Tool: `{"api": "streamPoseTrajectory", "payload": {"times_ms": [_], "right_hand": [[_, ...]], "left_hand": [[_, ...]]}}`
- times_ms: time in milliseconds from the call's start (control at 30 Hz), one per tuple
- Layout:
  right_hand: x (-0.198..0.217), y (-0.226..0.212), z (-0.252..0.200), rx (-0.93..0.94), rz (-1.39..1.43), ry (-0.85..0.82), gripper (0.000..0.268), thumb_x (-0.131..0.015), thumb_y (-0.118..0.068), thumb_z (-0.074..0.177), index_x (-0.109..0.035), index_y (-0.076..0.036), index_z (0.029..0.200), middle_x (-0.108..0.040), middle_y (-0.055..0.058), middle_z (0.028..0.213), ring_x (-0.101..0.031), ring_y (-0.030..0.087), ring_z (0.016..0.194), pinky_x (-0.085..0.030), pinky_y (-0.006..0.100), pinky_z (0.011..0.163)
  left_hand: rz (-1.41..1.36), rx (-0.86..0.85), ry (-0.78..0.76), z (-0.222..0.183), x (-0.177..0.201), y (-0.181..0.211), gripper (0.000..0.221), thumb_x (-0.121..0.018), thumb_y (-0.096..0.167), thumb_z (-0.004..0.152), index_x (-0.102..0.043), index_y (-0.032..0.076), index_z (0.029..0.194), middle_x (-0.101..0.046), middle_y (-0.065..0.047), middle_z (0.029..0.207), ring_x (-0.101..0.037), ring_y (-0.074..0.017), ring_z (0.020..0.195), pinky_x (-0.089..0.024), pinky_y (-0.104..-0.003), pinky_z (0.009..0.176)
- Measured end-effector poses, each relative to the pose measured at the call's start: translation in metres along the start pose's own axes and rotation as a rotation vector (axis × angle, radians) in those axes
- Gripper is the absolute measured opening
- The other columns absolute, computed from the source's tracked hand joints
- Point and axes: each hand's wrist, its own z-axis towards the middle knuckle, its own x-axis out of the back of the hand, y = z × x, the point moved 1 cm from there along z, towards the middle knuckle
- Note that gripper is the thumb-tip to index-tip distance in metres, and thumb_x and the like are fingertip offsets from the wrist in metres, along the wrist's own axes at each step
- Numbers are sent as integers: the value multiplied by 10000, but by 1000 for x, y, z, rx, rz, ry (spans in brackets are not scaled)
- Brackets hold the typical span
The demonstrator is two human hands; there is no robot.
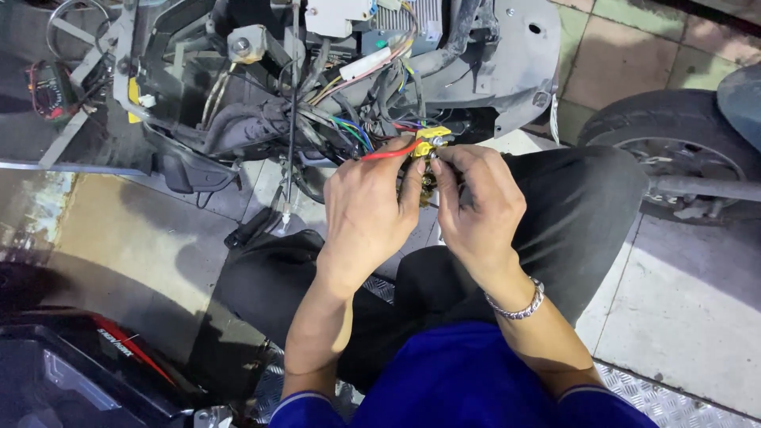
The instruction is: Connecting multiple colored electrical wires into a yellow terminal block on a motorcycle's wiring harness.
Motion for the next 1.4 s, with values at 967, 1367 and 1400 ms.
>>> {"api": "streamPoseTrajectory", "payload": {"times_ms": [967,1367,1400], "right_hand": [[0,32,-44,-141,373,34,403,-616,-198,1033,-642,99,1305,-591,172,812,-551,210,711,-461,390,671],[-7,36,-54,-215,635,56,251,-636,-81,978,-637,114,1137,-572,91,665,-474,139,549,-414,305,535],[-6,36,-54,-217,637,53,251,-636,-81,978,-637,114,1137,-572,91,665,-474,139,549,-414,305,535]], "left_hand": [[-88,46,23,-1,-4,-3,285,-602,253,980,-724,52,1140,-713,-200,723,-702,-472,680,-546,-526,672],[-102,59,11,-3,-6,-9,273,-629,254,971,-713,64,1148,-731,-217,778,-696,-502,726,-538,-572,687],[-101,62,11,-3,-5,-8,273,-629,254,971,-713,64,1148,-731,-217,778,-696,-502,726,-538,-572,687]]}}
